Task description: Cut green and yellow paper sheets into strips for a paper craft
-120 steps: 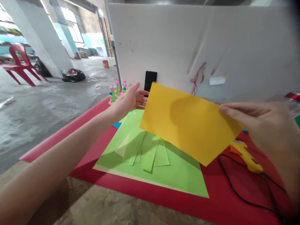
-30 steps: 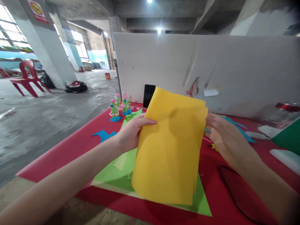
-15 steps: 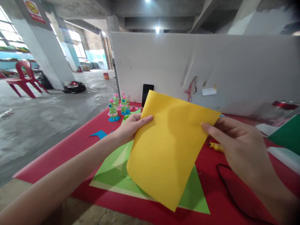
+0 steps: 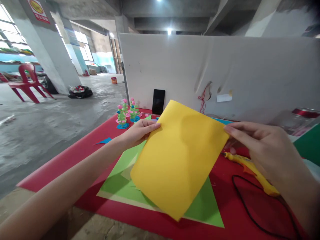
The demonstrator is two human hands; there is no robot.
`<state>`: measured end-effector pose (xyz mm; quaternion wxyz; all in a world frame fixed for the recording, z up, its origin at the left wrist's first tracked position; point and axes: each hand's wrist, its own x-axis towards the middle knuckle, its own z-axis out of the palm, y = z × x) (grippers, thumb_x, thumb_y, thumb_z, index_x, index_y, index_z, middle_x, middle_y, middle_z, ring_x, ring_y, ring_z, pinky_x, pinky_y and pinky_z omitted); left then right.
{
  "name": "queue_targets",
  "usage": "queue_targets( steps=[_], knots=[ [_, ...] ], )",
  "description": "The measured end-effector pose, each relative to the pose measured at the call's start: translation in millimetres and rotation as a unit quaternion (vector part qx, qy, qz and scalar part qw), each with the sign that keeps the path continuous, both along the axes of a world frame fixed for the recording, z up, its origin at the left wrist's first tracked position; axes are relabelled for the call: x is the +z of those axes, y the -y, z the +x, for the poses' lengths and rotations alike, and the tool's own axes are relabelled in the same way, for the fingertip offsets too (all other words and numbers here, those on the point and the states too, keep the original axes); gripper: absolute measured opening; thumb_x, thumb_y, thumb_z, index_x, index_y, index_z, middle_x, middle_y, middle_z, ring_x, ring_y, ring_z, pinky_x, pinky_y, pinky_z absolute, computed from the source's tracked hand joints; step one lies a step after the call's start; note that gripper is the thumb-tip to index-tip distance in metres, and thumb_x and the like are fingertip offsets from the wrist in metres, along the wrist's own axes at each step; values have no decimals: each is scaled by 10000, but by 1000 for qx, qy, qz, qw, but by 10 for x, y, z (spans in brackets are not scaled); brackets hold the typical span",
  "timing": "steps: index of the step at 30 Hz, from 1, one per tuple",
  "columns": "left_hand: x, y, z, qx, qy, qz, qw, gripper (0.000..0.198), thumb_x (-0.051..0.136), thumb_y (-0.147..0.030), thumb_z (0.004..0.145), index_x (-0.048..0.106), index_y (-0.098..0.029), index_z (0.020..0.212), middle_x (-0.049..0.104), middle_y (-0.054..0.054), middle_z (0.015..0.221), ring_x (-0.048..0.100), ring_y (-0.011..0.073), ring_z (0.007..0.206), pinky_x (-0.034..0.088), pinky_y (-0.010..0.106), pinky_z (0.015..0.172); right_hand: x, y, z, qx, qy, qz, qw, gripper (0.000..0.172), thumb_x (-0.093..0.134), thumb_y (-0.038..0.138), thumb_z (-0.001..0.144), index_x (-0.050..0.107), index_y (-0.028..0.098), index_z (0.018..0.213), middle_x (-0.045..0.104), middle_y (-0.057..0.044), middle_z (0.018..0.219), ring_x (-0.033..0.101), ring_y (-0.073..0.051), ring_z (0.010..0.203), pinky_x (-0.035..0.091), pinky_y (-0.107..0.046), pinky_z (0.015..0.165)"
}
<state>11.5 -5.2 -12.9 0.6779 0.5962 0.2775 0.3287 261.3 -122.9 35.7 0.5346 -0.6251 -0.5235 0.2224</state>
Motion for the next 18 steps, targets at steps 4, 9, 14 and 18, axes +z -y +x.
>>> queue_targets(
  steps=[4,9,14,18],
  knots=[
    [-39,-66,-21,5,-61,41,997,233,599,-367,719,633,-137,716,552,-20,558,493,47,483,391,159,480,47,-49,59,-22,22,-43,999,195,636,375,650,652,203,741,678,-20,694,610,-145,575,445,-199,430],
    [54,38,-8,-82,-187,91,975,263,601,-360,707,613,-112,621,465,-26,498,378,44,427,277,175,409,16,-109,114,29,149,-46,987,313,453,453,771,585,244,963,663,-24,897,607,-178,835,491,-270,647],
    [84,340,189,-187,-327,284,882,301,457,-369,794,622,-133,703,545,-12,599,444,71,514,317,179,473,-226,-103,-106,182,332,-40,925,228,499,370,762,634,263,911,645,1,1016,549,-196,992,430,-329,852],
    [45,595,332,-173,-336,436,817,255,427,-258,828,624,-140,716,575,-4,580,451,69,490,294,184,465,-346,-26,-291,281,368,-56,885,162,502,273,772,657,237,799,677,-3,837,596,-178,804,456,-313,722]
  ],
)
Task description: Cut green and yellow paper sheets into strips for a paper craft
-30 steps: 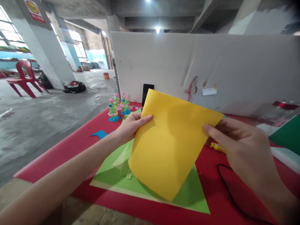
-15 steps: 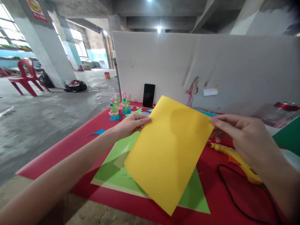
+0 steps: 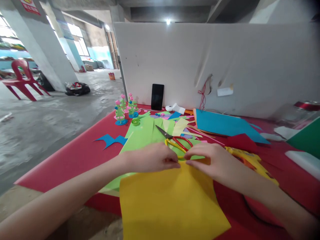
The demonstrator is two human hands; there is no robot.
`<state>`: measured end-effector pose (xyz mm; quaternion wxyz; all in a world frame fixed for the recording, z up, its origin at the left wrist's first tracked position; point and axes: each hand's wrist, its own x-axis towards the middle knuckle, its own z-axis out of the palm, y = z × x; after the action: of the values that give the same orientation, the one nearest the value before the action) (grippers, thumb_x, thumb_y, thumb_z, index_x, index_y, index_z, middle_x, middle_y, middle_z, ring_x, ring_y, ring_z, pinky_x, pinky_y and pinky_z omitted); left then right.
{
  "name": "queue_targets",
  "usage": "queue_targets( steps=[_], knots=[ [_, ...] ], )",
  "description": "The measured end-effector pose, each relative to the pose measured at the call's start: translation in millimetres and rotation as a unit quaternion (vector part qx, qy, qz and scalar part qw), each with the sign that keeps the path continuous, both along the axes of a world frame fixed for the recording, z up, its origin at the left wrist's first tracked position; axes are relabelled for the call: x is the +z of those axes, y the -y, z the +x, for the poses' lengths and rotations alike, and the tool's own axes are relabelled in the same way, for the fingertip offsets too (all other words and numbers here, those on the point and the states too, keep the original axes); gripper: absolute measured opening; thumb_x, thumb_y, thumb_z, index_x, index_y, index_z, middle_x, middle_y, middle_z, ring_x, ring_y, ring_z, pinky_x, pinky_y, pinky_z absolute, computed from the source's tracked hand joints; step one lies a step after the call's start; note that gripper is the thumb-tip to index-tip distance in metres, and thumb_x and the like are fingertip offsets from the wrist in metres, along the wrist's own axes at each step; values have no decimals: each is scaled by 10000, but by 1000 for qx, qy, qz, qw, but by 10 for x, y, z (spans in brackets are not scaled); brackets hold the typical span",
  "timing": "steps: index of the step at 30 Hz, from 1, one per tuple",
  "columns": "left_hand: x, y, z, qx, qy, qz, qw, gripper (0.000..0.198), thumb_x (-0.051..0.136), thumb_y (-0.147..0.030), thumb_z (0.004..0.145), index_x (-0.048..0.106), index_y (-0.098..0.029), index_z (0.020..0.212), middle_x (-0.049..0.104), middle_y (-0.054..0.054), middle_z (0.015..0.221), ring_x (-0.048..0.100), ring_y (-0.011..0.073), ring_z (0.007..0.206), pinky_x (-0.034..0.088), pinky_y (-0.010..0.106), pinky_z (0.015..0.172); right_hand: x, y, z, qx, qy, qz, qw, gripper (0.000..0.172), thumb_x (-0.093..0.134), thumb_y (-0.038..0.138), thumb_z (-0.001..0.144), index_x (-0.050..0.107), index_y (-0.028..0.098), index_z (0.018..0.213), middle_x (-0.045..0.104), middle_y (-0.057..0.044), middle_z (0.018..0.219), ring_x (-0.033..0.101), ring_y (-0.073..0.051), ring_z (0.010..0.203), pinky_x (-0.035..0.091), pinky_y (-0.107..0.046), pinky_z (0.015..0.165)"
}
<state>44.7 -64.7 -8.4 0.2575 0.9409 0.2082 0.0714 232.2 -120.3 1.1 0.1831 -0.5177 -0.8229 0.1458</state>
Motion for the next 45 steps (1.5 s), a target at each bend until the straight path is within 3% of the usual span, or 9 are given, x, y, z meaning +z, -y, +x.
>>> queue_targets(
  steps=[4,9,13,16,19,22,26,37,45],
  knots=[
    [-16,140,50,22,-9,77,997,236,432,-263,836,637,-166,769,589,3,566,467,85,468,259,203,429,-31,42,-57,36,-8,-37,999,179,483,207,782,660,238,770,676,14,751,593,-139,686,441,-261,630],
    [38,118,36,26,-2,59,998,219,449,-249,835,636,-161,764,609,-7,595,486,73,486,298,191,468,57,21,64,29,39,-15,999,165,492,231,777,656,249,771,678,36,768,588,-135,705,428,-258,632],
    [69,26,-17,42,14,56,997,253,429,-279,841,637,-162,758,623,-12,623,506,70,516,314,189,497,177,-42,394,-19,107,8,994,165,512,322,757,662,266,715,686,41,788,600,-167,734,440,-286,638],
    [48,-25,-47,46,7,41,998,276,403,-301,849,640,-170,797,655,2,702,560,92,595,320,197,509,212,-78,514,-104,123,88,983,184,523,373,736,671,267,713,692,16,791,608,-207,722,445,-333,641],
    [20,-26,-42,32,8,29,999,273,404,-298,850,645,-171,824,672,14,758,580,101,632,334,195,528,169,-53,353,-113,55,132,983,176,508,340,757,657,246,752,683,1,834,605,-199,776,449,-315,667],
    [13,16,-14,24,16,40,999,246,439,-278,838,643,-155,778,659,11,690,547,82,557,327,184,507,69,18,66,-29,15,83,996,141,498,236,767,638,237,768,671,6,835,598,-169,780,447,-280,676],
    [25,84,14,24,3,87,996,251,452,-274,832,630,-154,702,573,-11,534,454,68,446,282,190,441,-40,93,-123,-17,-13,40,999,142,496,177,755,628,230,756,661,16,767,591,-142,689,448,-264,646],
    [66,219,52,47,-25,159,986,288,421,-302,846,618,-166,686,578,1,538,474,90,446,271,206,426,-1,179,-172,-40,14,91,995,162,500,152,721,644,226,720,663,-4,719,591,-154,634,450,-272,617],
    [83,133,10,102,-3,186,977,276,424,-314,842,651,-181,758,653,13,635,563,116,524,298,218,461,123,10,185,-123,65,100,985,102,529,249,682,619,221,644,653,2,690,576,-169,648,425,-294,614]
  ],
)
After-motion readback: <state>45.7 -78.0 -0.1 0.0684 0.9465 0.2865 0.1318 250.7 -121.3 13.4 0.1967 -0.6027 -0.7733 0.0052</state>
